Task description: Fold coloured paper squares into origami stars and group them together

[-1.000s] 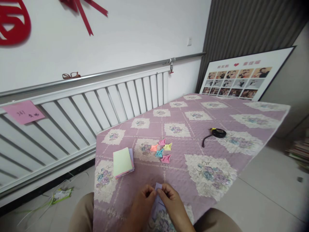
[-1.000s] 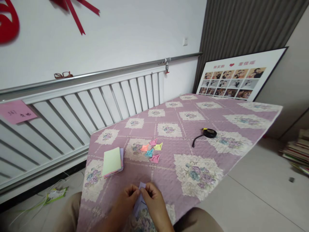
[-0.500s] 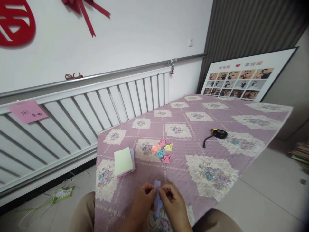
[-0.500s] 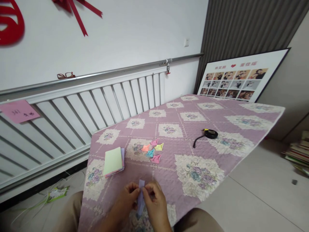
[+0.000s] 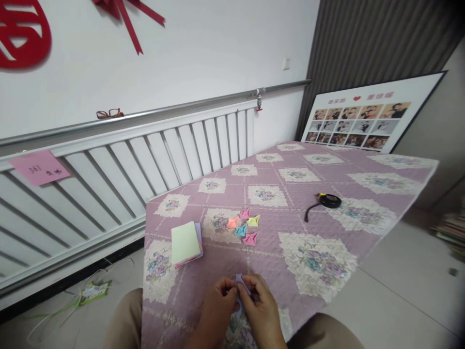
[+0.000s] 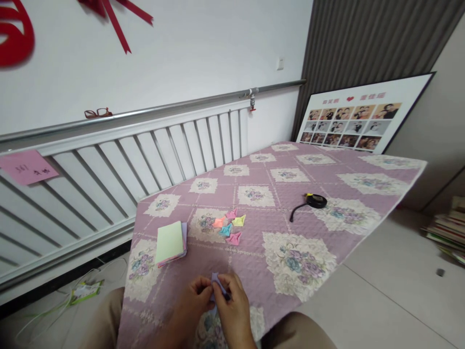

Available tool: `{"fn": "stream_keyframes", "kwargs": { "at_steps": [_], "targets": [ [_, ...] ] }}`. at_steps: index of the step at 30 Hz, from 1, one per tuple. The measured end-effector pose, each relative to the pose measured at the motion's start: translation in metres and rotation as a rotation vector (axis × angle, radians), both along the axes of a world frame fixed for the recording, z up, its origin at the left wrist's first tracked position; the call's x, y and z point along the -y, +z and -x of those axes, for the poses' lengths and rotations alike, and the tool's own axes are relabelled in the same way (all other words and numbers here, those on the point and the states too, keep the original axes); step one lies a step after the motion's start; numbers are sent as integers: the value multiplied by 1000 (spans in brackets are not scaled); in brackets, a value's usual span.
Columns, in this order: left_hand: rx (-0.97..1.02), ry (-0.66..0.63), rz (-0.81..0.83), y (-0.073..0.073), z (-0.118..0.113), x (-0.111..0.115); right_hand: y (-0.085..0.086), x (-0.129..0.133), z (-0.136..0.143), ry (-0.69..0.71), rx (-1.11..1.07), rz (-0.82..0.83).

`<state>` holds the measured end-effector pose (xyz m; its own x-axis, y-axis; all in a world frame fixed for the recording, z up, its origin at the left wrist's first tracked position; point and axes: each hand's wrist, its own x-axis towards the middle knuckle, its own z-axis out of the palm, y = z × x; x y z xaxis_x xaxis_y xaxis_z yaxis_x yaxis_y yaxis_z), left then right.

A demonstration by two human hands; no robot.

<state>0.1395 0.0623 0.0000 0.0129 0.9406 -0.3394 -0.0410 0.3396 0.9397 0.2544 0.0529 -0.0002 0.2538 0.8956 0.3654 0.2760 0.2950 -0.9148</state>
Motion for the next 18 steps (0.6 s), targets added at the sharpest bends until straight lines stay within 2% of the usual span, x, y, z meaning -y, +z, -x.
{"fn": "stream_keyframes", "kwargs": {
  "at_steps": [6, 13, 18],
  "targets": [
    [-53, -11, -51, -1, -3, 3, -1, 0, 0, -2, -11, 24],
    [-128, -22, -49, 9, -7, 6, 3, 1, -2, -9, 6, 7],
    [-16, -3, 12, 12, -8, 5, 8, 1, -3, -9, 48, -46]
  ]
}}
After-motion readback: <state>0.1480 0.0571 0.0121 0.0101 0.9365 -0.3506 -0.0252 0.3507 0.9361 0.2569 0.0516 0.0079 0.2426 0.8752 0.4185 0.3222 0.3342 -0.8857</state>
